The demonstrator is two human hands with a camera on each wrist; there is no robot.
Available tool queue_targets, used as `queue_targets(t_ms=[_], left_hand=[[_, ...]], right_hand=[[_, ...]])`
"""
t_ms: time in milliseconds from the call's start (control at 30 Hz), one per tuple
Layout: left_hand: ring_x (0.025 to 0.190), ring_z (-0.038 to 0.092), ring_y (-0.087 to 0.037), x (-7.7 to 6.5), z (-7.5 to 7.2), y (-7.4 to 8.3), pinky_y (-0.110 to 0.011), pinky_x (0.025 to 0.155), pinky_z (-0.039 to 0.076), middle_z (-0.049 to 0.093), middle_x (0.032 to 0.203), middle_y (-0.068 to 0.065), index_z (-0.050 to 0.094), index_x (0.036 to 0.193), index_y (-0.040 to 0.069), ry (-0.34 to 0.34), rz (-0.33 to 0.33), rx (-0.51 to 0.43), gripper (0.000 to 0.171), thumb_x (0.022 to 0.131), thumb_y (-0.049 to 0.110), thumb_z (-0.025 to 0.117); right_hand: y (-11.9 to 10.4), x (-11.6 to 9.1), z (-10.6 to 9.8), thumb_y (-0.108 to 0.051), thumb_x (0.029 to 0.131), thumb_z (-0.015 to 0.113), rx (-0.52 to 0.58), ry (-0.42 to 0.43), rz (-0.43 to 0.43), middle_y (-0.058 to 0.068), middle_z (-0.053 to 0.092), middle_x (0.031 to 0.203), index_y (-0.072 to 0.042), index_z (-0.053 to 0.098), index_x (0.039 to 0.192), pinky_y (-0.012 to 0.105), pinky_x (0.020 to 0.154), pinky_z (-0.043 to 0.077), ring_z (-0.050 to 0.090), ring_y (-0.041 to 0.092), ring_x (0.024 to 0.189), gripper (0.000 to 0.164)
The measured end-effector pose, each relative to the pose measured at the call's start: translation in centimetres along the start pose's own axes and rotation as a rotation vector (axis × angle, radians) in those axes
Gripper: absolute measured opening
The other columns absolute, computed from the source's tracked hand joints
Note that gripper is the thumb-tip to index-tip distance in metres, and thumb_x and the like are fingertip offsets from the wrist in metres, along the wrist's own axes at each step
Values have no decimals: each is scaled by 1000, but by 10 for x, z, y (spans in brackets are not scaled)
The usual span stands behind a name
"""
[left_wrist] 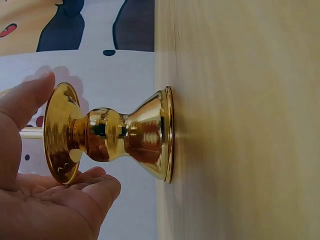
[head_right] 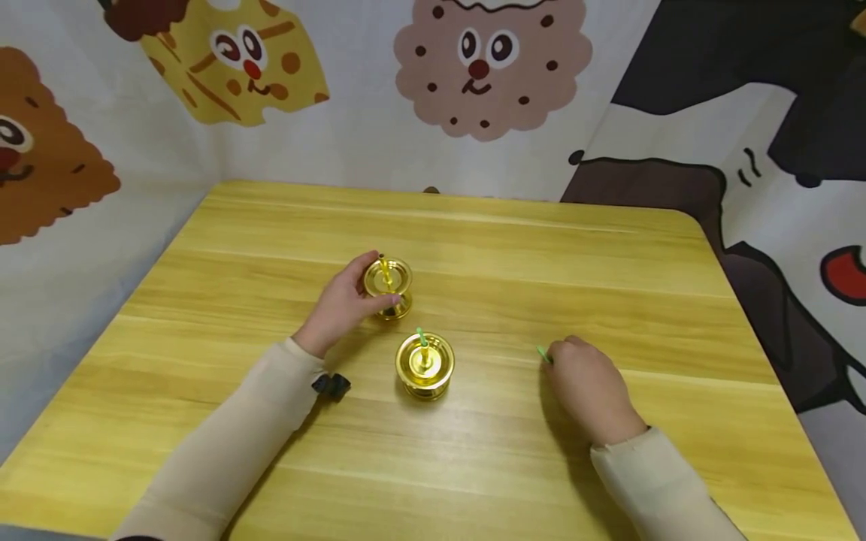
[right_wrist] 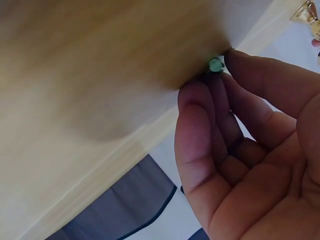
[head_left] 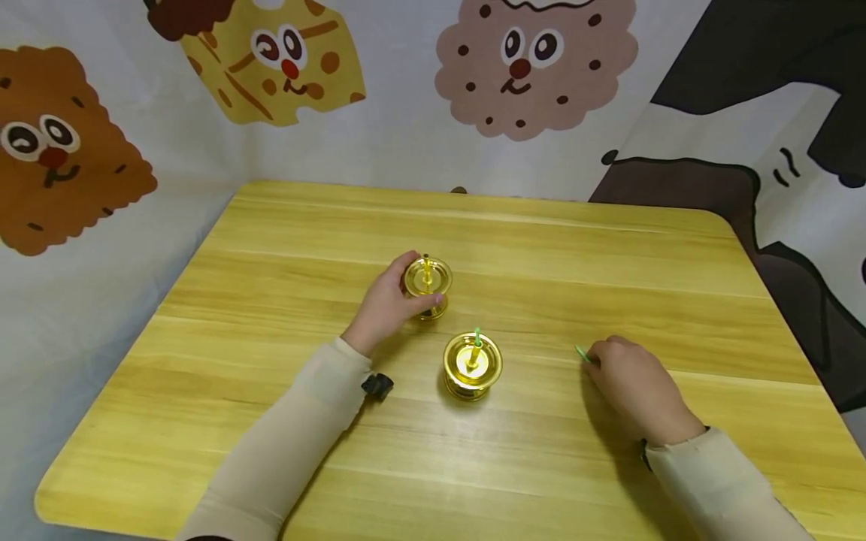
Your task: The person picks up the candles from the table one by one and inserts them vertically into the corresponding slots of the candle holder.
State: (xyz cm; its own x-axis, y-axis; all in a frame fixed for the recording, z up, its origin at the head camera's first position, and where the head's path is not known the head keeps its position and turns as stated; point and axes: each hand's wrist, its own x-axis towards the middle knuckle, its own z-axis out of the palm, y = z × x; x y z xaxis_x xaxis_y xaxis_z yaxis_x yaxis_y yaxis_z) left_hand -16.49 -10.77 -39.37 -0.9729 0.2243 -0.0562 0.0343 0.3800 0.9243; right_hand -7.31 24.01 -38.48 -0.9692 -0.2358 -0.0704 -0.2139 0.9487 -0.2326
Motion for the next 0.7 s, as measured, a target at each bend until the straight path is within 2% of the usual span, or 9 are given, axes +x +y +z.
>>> queue_targets(t_ms=[100, 433, 700], left_hand=[[134, 49, -28, 0, 2, 1, -41, 112, 40, 46, 150, -16, 29, 156, 4, -4, -7, 9, 90, 86, 27, 82], [131, 52, -28, 0, 7, 0, -40, 110, 41, 48, 148, -17, 31, 156, 5, -19, 3, 55, 91, 85, 30, 83], [133, 50, -28, 0, 6, 0, -41, 111, 40, 47, 150, -16, 31, 156, 6, -23, -3, 90, 91, 86, 32, 82]], right_hand=[[-1, 0, 1, -1, 87, 74, -4, 6, -4, 8, 64, 79, -1, 76, 89, 44, 64, 55, 63, 24, 73, 3], [-1, 2, 0, -2, 86, 74, 5, -11, -11, 11, 68, 83, 0, 75, 89, 45, 66, 56, 66, 27, 77, 3], [-5, 7, -4, -12, 92, 70, 114, -16, 37, 3, 66, 82, -6, 72, 88, 40, 65, 50, 58, 18, 70, 8]])
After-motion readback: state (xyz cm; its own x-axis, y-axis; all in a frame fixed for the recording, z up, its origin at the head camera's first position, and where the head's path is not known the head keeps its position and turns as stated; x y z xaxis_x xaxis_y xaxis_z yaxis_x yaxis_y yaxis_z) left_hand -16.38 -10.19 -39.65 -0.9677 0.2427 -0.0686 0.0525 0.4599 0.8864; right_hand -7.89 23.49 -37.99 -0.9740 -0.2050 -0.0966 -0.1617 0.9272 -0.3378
